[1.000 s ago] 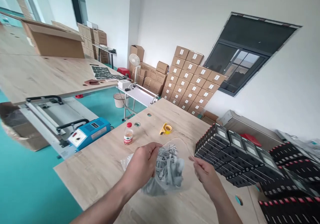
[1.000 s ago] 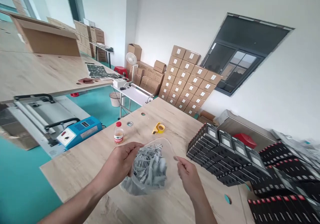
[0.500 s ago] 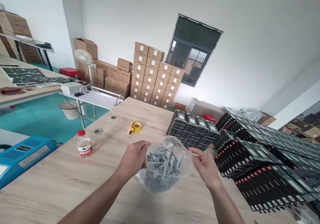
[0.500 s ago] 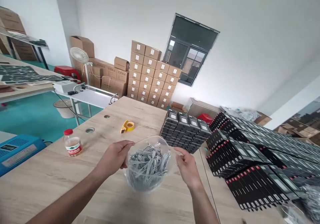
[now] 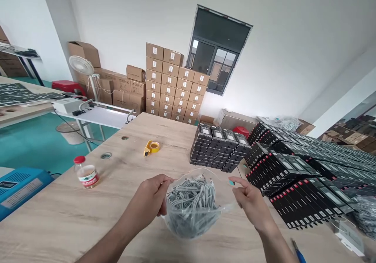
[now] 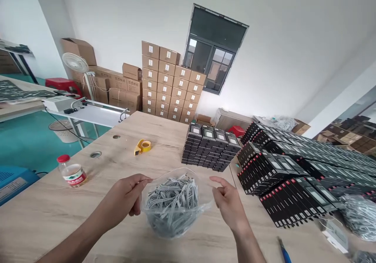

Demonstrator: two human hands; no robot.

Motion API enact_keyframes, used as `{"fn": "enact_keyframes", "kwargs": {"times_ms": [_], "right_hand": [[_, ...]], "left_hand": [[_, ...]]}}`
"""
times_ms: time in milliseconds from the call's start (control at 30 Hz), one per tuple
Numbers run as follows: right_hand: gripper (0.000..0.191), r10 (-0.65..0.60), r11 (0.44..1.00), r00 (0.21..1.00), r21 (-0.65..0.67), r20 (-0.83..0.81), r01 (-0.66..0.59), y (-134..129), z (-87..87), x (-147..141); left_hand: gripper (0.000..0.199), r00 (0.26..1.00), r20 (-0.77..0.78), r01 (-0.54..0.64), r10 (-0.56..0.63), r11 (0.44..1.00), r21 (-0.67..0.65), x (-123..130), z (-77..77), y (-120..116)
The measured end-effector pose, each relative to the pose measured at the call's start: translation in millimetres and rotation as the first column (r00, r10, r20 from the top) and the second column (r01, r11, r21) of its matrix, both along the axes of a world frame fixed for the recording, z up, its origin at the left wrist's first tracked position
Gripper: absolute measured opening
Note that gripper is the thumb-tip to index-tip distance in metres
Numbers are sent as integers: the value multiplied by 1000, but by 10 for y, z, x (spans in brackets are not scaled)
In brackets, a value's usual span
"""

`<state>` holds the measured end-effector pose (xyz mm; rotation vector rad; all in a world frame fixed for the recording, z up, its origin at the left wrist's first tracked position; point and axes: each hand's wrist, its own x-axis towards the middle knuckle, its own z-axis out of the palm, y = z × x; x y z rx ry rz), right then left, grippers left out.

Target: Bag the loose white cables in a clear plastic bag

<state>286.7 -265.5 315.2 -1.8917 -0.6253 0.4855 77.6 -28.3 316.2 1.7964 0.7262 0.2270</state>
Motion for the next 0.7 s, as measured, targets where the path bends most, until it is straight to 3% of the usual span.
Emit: {"fn": "enact_keyframes", "kwargs": {"times_ms": [67,167,233,333,467,600,700], "right_hand": [[64,-38,999,999,-24,31,39,3,-65,56],[56,-28,974,998,-221,60,41,86,-348,174],[56,-16,958,998,-284,55,31,109,-465,224],[59,10,971,999,-241,41,1,18,-384,206],[57,15,975,1000,-220,23,-9,-180,-204,93],[48,43,937,999,-345,-9,-44,-247,-339,91],[40,66,914,998,-402,11,-56,-269,-413,168]], "left_hand": [[46,1000,-14,8,-8,1000,-4,2,-89,-48],[32,991,-135,27,-23,999,30,108,-394,-48],[28,989,-149,0,8,999,54,167,-520,-32],[34,999,-43,10,-7,997,72,141,-458,-52],[45,1000,-24,2,-3,998,-58,-22,-351,-113],[49,996,-84,1,-17,981,-195,-68,-538,-73],[52,997,-45,45,-56,975,-217,-26,-601,-6]]}}
